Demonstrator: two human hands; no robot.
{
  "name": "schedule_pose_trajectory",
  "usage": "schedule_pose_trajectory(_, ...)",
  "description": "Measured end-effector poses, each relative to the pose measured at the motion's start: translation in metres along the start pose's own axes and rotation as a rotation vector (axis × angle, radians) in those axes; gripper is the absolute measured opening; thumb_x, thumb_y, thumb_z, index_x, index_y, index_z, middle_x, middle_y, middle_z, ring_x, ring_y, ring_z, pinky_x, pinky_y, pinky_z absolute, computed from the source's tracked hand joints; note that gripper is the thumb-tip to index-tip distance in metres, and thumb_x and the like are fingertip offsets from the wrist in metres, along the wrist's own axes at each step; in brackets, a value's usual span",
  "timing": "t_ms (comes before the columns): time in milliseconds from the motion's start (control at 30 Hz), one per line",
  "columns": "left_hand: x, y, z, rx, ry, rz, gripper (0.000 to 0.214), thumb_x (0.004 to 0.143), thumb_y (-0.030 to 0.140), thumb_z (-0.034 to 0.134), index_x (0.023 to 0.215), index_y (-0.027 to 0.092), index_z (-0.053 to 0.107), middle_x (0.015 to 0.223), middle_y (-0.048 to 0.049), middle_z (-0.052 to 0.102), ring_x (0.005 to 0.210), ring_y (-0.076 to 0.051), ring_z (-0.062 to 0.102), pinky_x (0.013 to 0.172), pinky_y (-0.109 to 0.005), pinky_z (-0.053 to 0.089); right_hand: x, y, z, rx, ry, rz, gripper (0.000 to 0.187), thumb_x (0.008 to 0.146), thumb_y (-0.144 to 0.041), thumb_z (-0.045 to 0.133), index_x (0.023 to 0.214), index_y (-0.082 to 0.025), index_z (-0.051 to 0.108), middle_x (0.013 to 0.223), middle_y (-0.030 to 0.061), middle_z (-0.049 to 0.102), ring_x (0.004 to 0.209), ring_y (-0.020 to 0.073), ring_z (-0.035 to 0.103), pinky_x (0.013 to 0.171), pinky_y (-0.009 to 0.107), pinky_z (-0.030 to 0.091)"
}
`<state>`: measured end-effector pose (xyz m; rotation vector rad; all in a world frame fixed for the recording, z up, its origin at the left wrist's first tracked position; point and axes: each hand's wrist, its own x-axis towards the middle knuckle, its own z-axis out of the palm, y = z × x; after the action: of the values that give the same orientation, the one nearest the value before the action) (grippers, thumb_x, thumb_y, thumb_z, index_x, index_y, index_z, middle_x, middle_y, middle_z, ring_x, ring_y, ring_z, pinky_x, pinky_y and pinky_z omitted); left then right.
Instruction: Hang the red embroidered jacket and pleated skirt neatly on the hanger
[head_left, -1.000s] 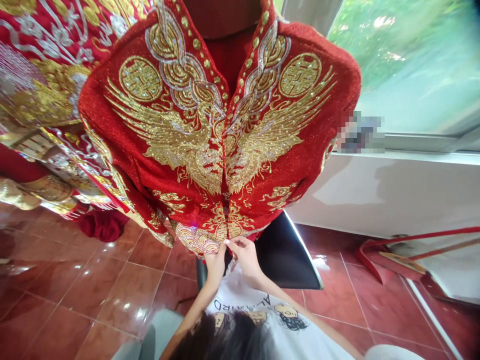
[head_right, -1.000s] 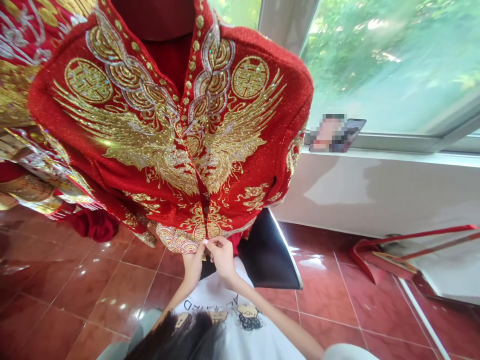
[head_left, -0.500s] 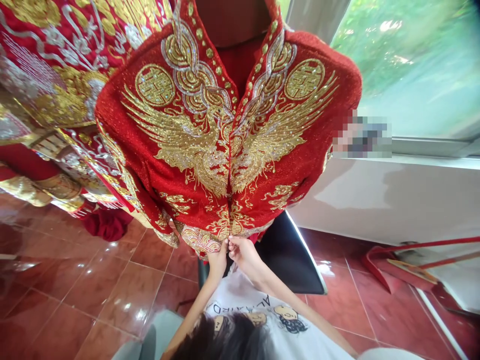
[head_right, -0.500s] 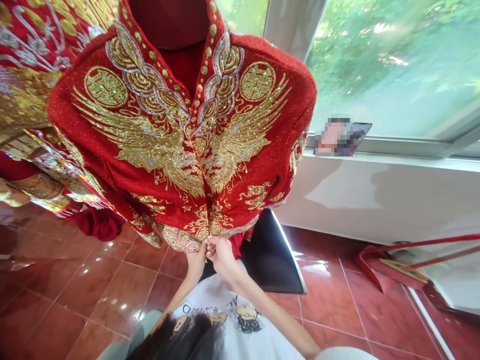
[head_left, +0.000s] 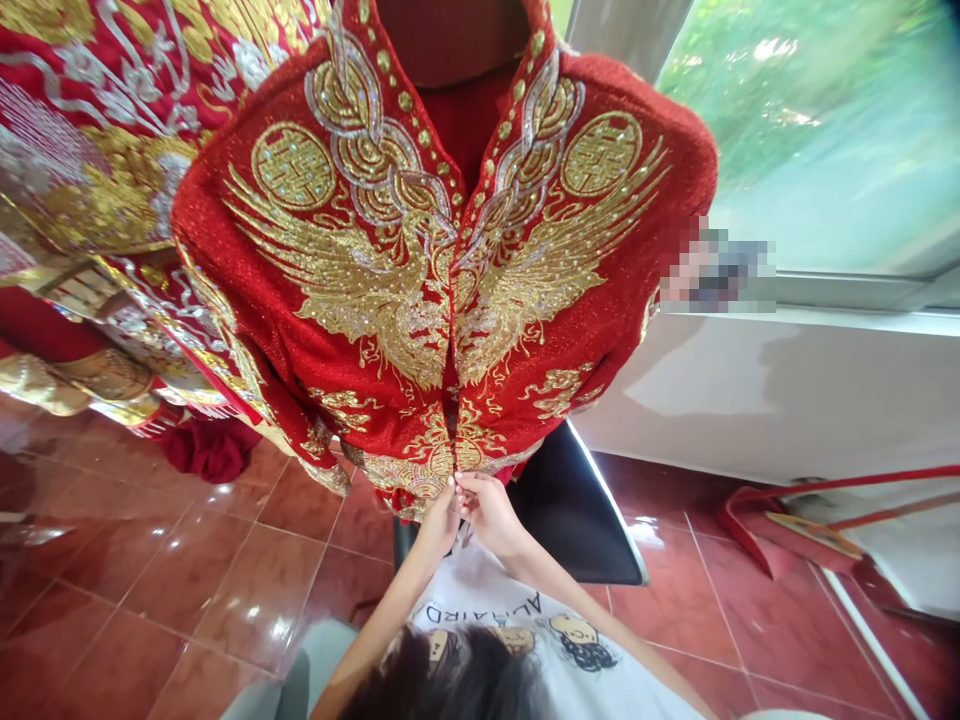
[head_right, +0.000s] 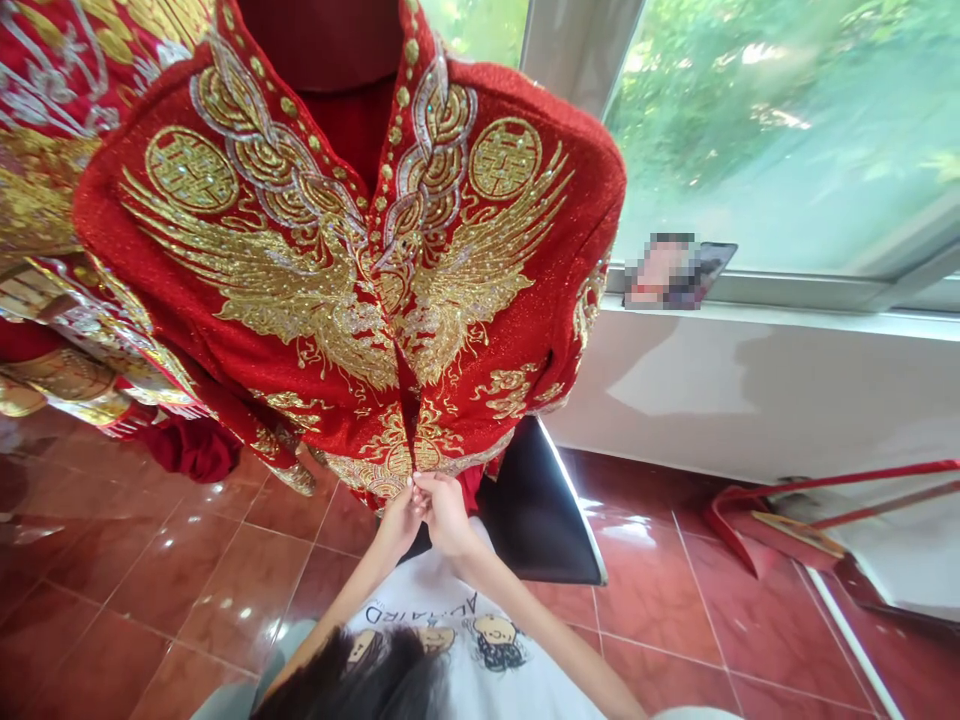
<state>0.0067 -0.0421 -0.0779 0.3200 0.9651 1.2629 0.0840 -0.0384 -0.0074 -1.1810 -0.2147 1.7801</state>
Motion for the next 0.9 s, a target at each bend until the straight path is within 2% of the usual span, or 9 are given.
schedule_pose_trajectory(233,-0.006,-0.002,0.009,-0.041,0.052,0.068,0.043,0.048,0.045,0.087,0.058,0.013,0.06,0.053,0.0026,0.057,0.049,-0.007,0.052,0.049,-0.02,0.038,0.006,0.006,-0.006,0.048,0.063,-0.024,0.018,0.054,-0.018,0.068,0.052,-0.016,0.05,0.044,-0.006,0.042,0.042,0.0039,0.035,0.042,0.019,0.029)
schedule_pose_trajectory(367,-0.01,-0.001,0.012,-0.023,0.038,0.094,0.04,0.054,0.045,0.084,0.064,0.013,0.063,0.06,-0.0005,0.063,0.056,-0.011,0.059,0.059,-0.025,0.047,0.009,0.006,-0.008,0.031,0.075,-0.023,0.022,0.054,-0.019,0.07,0.052,-0.016,0.049,0.045,-0.0057,0.042,0.042,0.0041,0.035,0.042,0.019,0.03)
schedule_pose_trajectory(500,-0.012,0.0,0.013,0.026,0.043,0.137,0.036,0.058,0.043,0.081,0.068,0.014,0.063,0.062,-0.0024,0.064,0.064,-0.017,0.065,0.067,-0.031,0.051,0.007,0.002,-0.01,-0.028,0.033,-0.03,0.024,0.051,-0.023,0.071,0.051,-0.016,0.048,0.044,-0.0059,0.041,0.042,0.0038,0.033,0.04,0.019,0.028)
schedule_pose_trajectory(667,-0.01,-0.002,0.006,0.146,0.109,0.224,0.038,0.06,0.047,0.079,0.067,0.015,0.059,0.06,-0.0003,0.062,0.061,-0.017,0.063,0.064,-0.031,0.051,0.004,0.005,-0.012,-0.141,0.012,-0.101,0.026,0.052,-0.026,0.072,0.047,-0.017,0.048,0.039,-0.0052,0.042,0.036,0.0043,0.033,0.035,0.019,0.02)
schedule_pose_trajectory(767,-0.009,-0.006,-0.001,0.244,0.168,0.273,0.036,0.062,0.046,0.078,0.061,0.015,0.058,0.053,0.0023,0.056,0.055,-0.014,0.058,0.061,-0.028,0.049,0.001,0.01,-0.01,-0.139,0.059,-0.125,0.023,0.052,-0.026,0.069,0.048,-0.017,0.049,0.039,-0.004,0.045,0.035,0.0048,0.035,0.036,0.019,0.022)
schedule_pose_trajectory(900,-0.008,-0.012,-0.008,0.347,0.258,0.315,0.037,0.061,0.044,0.079,0.054,0.016,0.055,0.051,0.0025,0.054,0.053,-0.013,0.054,0.058,-0.027,0.046,-0.005,0.012,-0.001,-0.059,0.104,-0.087,0.018,0.051,-0.025,0.065,0.051,-0.017,0.05,0.042,-0.0053,0.045,0.037,0.004,0.037,0.038,0.019,0.027)
